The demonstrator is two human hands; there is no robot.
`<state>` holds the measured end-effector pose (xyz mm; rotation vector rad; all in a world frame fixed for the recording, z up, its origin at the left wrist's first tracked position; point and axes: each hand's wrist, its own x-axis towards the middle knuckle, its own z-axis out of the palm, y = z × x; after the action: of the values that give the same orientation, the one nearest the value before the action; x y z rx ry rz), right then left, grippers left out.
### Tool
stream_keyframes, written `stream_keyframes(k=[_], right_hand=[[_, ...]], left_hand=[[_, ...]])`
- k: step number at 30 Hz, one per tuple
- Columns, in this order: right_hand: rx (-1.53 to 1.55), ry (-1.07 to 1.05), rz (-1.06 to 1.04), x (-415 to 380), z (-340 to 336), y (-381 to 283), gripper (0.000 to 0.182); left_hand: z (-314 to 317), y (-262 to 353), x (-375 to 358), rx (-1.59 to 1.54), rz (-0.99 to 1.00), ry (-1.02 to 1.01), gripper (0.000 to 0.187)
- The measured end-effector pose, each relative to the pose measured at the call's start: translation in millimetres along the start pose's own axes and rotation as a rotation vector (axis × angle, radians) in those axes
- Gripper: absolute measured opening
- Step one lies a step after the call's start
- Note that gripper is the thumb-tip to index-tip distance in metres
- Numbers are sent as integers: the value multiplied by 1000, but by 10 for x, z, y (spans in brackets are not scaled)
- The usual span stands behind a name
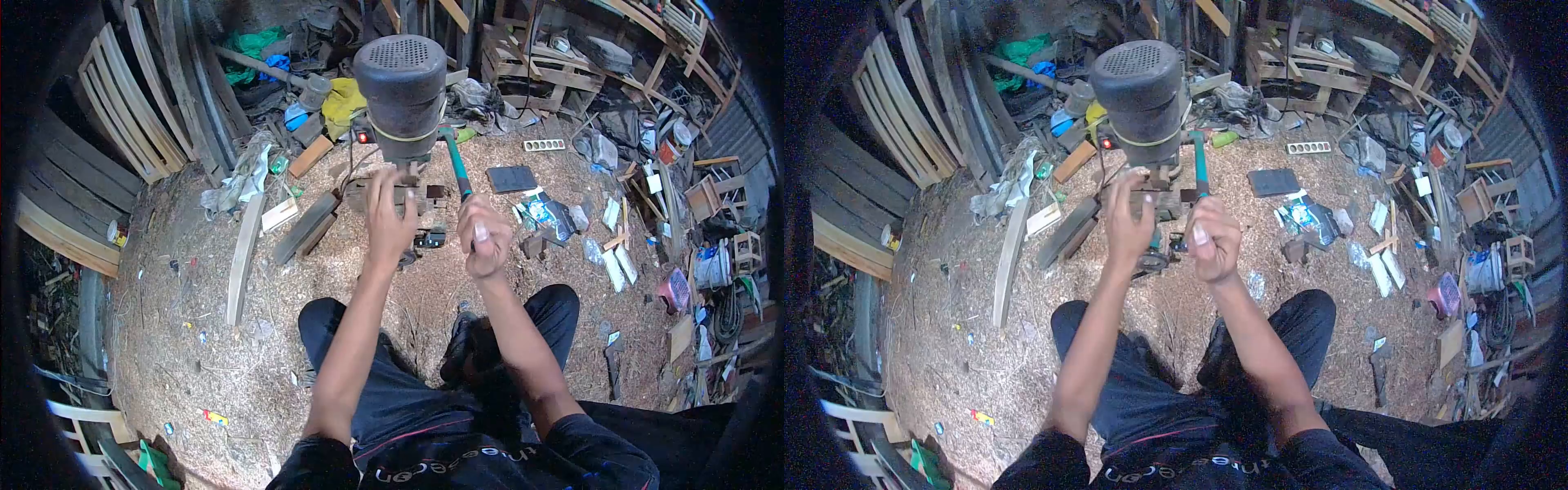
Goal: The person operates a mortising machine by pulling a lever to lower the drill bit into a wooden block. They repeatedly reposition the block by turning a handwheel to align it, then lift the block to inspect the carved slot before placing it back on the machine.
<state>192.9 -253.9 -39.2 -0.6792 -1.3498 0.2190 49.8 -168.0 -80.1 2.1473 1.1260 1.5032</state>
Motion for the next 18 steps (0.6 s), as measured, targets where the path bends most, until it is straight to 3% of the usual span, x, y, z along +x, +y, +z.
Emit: stream_keyframes(k=[4, 7, 9, 18], right_hand=[[-12, 6, 42, 54, 29, 38, 52], [-56, 37, 79, 107, 48, 69, 49], [-26, 64, 85, 122, 74, 89, 47], [12, 127, 44, 146, 126, 188, 48]], left_hand=[[70, -496, -764, 13, -204, -147, 33], [55, -671, -1145, 80, -236, -211, 36], [86, -765, -1270, 50, -182, -145, 39], [-81, -485, -1038, 52, -198, -151, 33]])
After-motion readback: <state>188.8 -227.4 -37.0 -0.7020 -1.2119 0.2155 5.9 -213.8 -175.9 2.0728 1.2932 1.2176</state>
